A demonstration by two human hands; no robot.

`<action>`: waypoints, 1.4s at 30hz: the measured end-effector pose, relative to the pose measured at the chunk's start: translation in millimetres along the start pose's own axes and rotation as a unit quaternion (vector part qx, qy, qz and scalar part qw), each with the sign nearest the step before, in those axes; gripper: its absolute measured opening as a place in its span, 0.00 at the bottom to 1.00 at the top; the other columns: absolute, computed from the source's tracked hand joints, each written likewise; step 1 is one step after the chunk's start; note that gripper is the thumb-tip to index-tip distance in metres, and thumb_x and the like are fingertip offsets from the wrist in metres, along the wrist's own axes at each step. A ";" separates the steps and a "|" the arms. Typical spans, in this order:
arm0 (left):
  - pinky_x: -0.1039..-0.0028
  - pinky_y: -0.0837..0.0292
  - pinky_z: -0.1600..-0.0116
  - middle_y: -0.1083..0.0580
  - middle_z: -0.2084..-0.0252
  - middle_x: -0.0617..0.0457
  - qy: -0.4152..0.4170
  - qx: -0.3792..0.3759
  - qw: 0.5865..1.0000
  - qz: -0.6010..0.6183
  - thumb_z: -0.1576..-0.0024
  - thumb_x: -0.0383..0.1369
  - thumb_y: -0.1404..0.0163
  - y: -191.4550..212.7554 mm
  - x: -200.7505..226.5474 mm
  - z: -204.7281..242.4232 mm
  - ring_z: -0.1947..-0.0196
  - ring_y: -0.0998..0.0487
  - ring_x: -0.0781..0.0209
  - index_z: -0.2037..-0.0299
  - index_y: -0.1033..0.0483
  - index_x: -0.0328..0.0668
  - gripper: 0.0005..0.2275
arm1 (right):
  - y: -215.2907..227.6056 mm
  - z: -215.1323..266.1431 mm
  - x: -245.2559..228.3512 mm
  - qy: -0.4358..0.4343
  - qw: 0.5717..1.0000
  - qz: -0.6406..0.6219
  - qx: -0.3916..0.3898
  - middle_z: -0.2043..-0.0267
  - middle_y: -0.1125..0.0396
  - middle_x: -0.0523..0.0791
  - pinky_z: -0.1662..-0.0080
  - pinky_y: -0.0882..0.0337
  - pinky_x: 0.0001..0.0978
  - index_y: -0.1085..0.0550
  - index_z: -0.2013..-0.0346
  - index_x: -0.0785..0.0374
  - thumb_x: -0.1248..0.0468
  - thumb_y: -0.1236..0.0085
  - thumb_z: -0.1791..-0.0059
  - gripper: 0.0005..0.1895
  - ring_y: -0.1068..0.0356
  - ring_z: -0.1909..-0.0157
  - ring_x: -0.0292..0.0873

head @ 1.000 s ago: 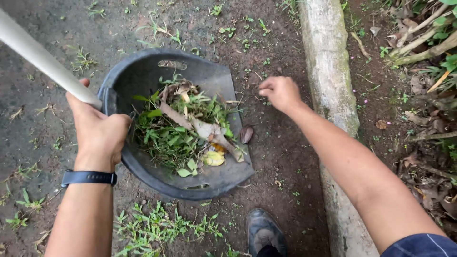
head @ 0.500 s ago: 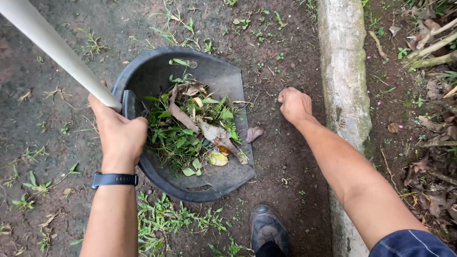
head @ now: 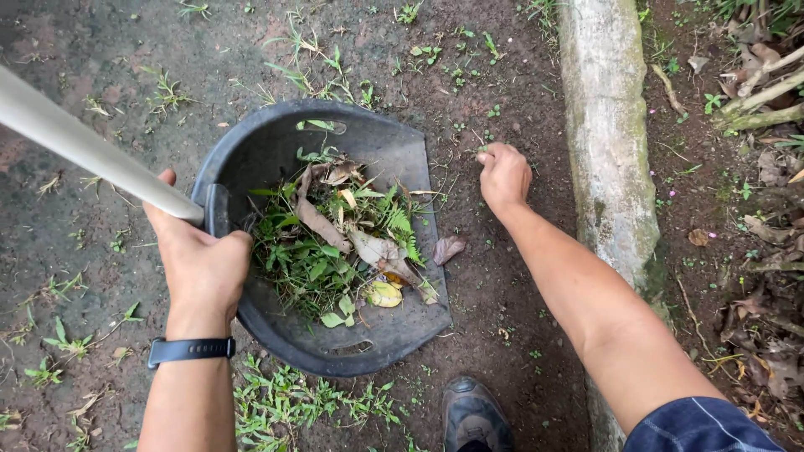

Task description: Gathering fallen leaves, weeds, and organic garden waste from the ground and placing them into a dustpan/scoop.

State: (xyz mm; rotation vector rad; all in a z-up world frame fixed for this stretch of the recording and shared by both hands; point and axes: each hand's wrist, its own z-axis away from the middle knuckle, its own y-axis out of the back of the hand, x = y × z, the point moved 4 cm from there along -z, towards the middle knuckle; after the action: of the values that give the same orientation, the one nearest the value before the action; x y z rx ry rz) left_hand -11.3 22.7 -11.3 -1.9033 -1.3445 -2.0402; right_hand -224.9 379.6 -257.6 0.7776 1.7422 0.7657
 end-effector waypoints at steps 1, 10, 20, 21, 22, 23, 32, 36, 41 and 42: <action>0.71 0.30 0.43 0.37 0.38 0.40 0.062 0.002 0.998 0.003 0.57 0.14 0.52 0.6 8.8 1.3 0.42 0.28 0.50 0.25 0.54 0.41 0.44 | 5.1 -6.3 -3.7 -0.037 0.999 -0.016 0.019 0.58 0.26 0.49 0.53 0.27 0.48 0.19 0.63 0.58 0.65 0.40 0.50 0.04 0.25 0.57 0.55; 0.67 0.37 0.32 0.37 0.35 0.36 0.014 0.012 0.999 -0.039 0.56 0.14 0.51 -6.2 -9.7 -5.4 0.34 0.31 0.46 0.25 0.55 0.38 0.44 | -8.9 -22.6 -20.4 0.007 1.000 0.020 0.007 0.60 0.26 0.49 0.55 0.26 0.49 0.19 0.66 0.59 0.67 0.41 0.50 0.04 0.25 0.60 0.57; 0.67 0.39 0.31 0.33 0.39 0.35 0.009 0.026 0.997 -0.077 0.56 0.16 0.51 -10.2 -6.1 -8.9 0.34 0.30 0.43 0.27 0.51 0.37 0.41 | -22.1 -6.2 -54.9 0.178 0.983 -0.013 -0.041 0.61 0.26 0.48 0.60 0.25 0.48 0.21 0.67 0.59 0.73 0.45 0.52 0.08 0.25 0.65 0.56; 0.67 0.39 0.31 0.33 0.39 0.35 0.007 0.029 0.997 -0.077 0.56 0.16 0.51 -9.7 -5.6 -9.6 0.34 0.30 0.43 0.27 0.51 0.37 0.41 | -21.2 -9.8 -60.0 0.181 0.983 -0.014 -0.039 0.61 0.26 0.48 0.60 0.25 0.48 0.21 0.67 0.59 0.73 0.45 0.52 0.08 0.25 0.65 0.56; 0.67 0.38 0.32 0.32 0.40 0.35 0.008 0.027 0.997 -0.076 0.56 0.16 0.52 -10.0 -5.6 -9.1 0.36 0.29 0.43 0.28 0.50 0.37 0.40 | -20.3 -11.7 -63.0 0.172 0.984 0.005 -0.047 0.61 0.27 0.49 0.60 0.25 0.48 0.21 0.68 0.59 0.74 0.46 0.55 0.09 0.25 0.65 0.56; 0.67 0.38 0.32 0.31 0.42 0.35 0.009 0.026 0.997 -0.076 0.56 0.16 0.52 -10.4 -5.7 -8.0 0.37 0.28 0.43 0.29 0.49 0.37 0.39 | -19.2 -13.0 -65.7 0.163 0.985 0.023 -0.055 0.61 0.27 0.49 0.60 0.25 0.48 0.21 0.69 0.59 0.76 0.46 0.57 0.10 0.26 0.66 0.57; 0.65 0.26 0.58 0.34 0.43 0.43 0.171 -0.011 0.984 0.036 0.61 0.14 0.56 1.1 24.6 -10.8 0.56 0.23 0.50 0.29 0.48 0.49 0.43 | 59.9 45.5 -178.7 0.219 0.945 -0.151 -0.193 0.58 0.24 0.52 0.56 0.23 0.42 0.22 0.46 0.63 0.60 0.32 0.58 0.26 0.23 0.61 0.49; 0.69 0.28 0.61 0.35 0.41 0.40 0.138 0.010 0.989 0.054 0.60 0.14 0.54 -3.1 6.0 -18.7 0.56 0.24 0.52 0.29 0.48 0.46 0.42 | 60.1 35.3 -149.2 0.203 0.951 -0.174 -0.158 0.55 0.23 0.48 0.56 0.22 0.35 0.20 0.54 0.63 0.62 0.36 0.53 0.14 0.22 0.60 0.44; 0.71 0.26 0.52 0.35 0.40 0.42 0.083 0.041 0.994 0.052 0.60 0.15 0.55 -27.8 -1.9 -31.5 0.48 0.24 0.53 0.29 0.48 0.44 0.42 | 26.4 -1.7 -67.8 -0.031 0.928 -0.354 -0.114 0.58 0.21 0.45 0.54 0.23 0.32 0.18 0.58 0.60 0.67 0.38 0.50 0.07 0.22 0.58 0.39; 0.71 0.26 0.52 0.35 0.40 0.42 0.086 0.040 0.994 0.051 0.60 0.15 0.55 -31.3 -5.1 -34.2 0.48 0.24 0.53 0.29 0.48 0.44 0.42 | 25.8 -9.9 -59.6 -0.033 0.927 -0.354 -0.116 0.58 0.21 0.45 0.54 0.23 0.32 0.18 0.58 0.60 0.67 0.38 0.50 0.07 0.22 0.58 0.39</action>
State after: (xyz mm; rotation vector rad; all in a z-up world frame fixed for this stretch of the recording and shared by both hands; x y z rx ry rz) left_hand -54.8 19.1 -28.2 -1.6843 -1.2422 -2.0172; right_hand -215.4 345.8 -202.1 -0.0135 1.6634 0.4233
